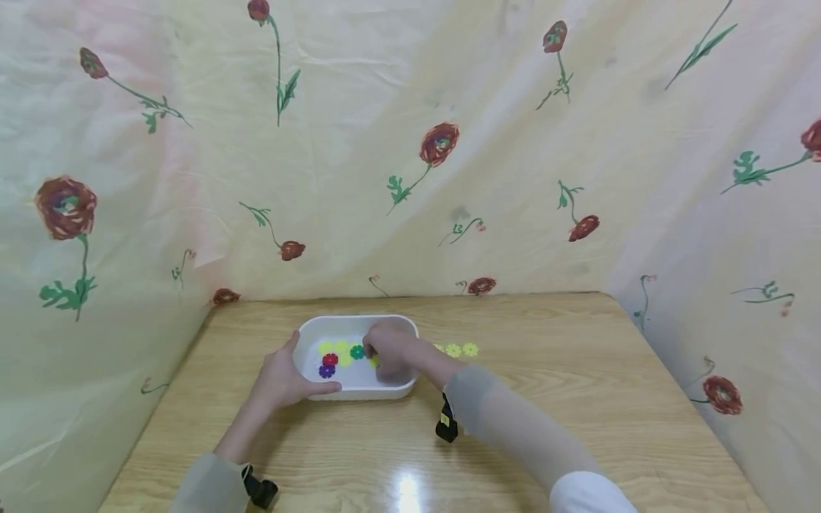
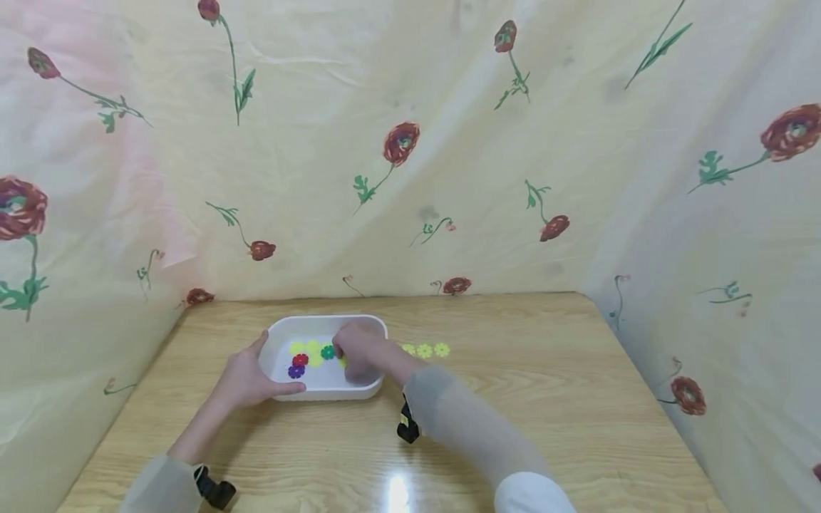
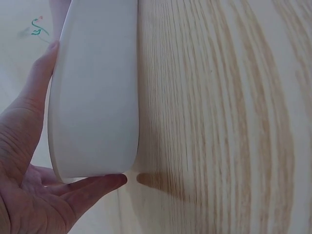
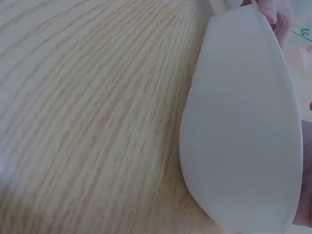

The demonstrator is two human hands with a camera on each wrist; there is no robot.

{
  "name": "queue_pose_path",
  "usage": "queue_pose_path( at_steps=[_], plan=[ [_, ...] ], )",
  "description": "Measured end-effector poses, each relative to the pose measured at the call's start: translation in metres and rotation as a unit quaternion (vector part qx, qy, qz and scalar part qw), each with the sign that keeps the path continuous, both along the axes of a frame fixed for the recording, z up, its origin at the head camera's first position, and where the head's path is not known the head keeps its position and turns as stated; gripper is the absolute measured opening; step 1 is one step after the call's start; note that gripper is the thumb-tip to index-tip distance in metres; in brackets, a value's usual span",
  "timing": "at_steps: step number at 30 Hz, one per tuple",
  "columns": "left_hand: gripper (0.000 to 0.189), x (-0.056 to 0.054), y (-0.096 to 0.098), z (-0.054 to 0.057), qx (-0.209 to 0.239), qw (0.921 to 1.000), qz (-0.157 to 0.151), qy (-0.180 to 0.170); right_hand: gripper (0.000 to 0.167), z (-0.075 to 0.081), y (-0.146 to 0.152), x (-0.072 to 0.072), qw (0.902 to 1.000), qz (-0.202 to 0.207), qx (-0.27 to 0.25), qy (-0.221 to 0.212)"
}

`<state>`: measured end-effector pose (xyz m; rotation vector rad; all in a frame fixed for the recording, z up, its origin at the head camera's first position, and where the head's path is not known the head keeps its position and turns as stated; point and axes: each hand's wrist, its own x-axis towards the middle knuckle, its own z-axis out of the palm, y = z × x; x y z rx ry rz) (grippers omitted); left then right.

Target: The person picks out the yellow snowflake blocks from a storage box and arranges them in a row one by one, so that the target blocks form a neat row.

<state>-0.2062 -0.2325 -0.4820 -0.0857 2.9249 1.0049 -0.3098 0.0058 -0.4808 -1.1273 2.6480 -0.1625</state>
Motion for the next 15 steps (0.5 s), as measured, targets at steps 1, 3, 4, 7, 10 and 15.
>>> queue_pose_path(
  at_steps=[1,3,4,7,10,15],
  plan=[
    [0.137,0.0,0.0,0.0,0.002,1.0,0.002,0.0,0.027,0.0,0.001,0.0,1.0,0.0,-0.001,-0.002],
    [0.137,0.0,0.0,0.001,0.002,1.0,0.004,-0.001,0.026,0.0,0.001,0.001,1.0,0.0,-0.002,-0.002],
    [0.136,0.001,0.001,0.001,0.001,1.0,0.003,-0.002,0.026,0.0,0.001,0.002,1.0,-0.002,-0.003,-0.002],
    [0.137,0.001,0.001,0.001,-0.003,1.0,0.002,-0.002,0.025,0.003,0.001,0.005,1.0,0.0,0.0,0.006],
    [0.137,0.001,0.001,0.001,-0.007,1.0,0.003,-0.003,0.023,0.007,-0.001,0.009,1.0,-0.001,0.0,0.007],
    [0.137,0.001,0.002,0.001,-0.008,1.0,0.0,-0.003,0.018,0.009,0.0,0.012,0.9998,-0.014,-0.013,-0.006]
  ],
)
